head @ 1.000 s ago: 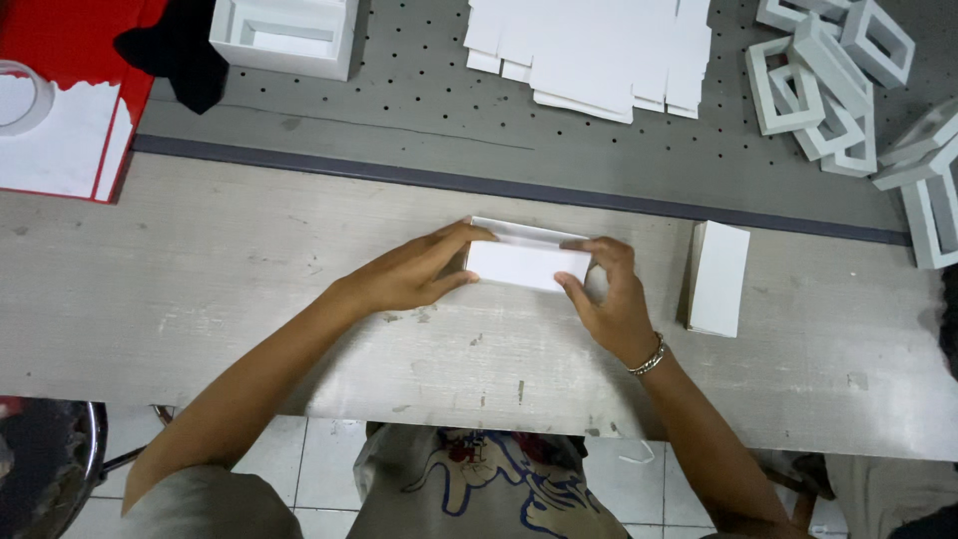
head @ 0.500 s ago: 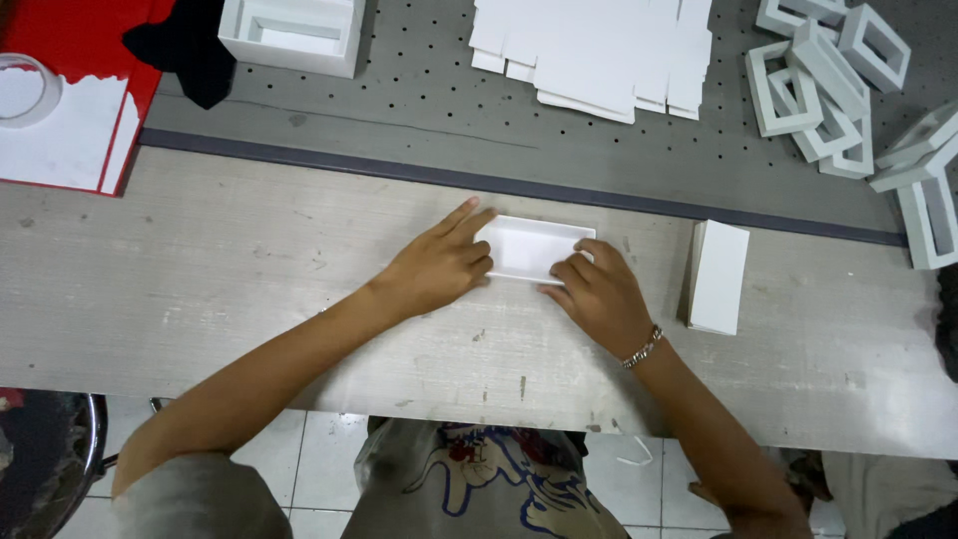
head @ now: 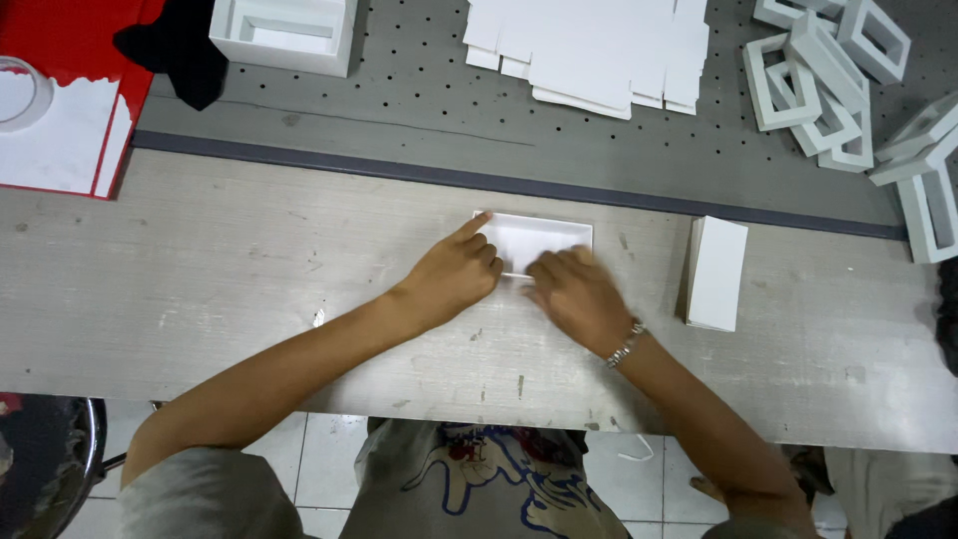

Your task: The person folds flat white cardboard pieces into rectangular boxes by hand. They fold the side flaps inward, tuck the ends to form the box shape, and then insert a white rectangular frame into the opening. The completed boxes are stacked on the table.

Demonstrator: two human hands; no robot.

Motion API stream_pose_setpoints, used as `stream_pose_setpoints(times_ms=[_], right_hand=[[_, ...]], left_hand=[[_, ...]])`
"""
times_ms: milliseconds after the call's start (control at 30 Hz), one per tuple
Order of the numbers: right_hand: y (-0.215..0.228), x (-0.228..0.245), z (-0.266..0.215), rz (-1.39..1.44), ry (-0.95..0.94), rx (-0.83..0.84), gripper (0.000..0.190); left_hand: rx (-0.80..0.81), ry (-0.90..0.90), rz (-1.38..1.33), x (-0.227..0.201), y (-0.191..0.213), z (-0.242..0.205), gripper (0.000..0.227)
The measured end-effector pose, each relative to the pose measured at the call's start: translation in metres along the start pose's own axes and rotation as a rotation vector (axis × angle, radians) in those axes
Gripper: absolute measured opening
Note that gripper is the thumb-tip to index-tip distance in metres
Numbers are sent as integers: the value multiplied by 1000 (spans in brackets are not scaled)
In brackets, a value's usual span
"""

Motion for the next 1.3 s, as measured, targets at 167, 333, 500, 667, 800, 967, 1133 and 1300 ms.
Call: stream_pose_setpoints(times_ms=[167,333,500,667,800,967,1133,1300], right_hand=[[-15,-17,4,141,87,55,17],[-27,-11,3,144,131,245,13],[-30,6,-1,244,268,-58,20],[-23,7,2,267,270,-96,20],[-4,16,3,323,306,-147,20],[-9,16,-12,352,253,-181,11],[-14,19,-21,330,194,-184,11],[-16,19,-23,376,195,-95,7]], left_hand=[[17,-31,-87,15,11,-5,13],[-37,-124,-209,3,27,-11,10],[-85,-141,-255,2,0,-25,13],[-26,-206,-234,8,-8,-16,17],[-85,-368,-63,0,-1,-10,8],[-61,-430,-109,-3,-3,-7,8],[-72,-465,-13,-21,2,-6,7],[34,-415,-11,-31,-6,-14,9]])
Point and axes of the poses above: each hand's wrist, its own z-axis towards the middle knuckle, its own y-axis out of the back of the hand, x = y × z, the point moved 5 cm from there along z, towards the middle knuckle, and after that the axes turned 7 degrees about -z, right-handed, at the moved point
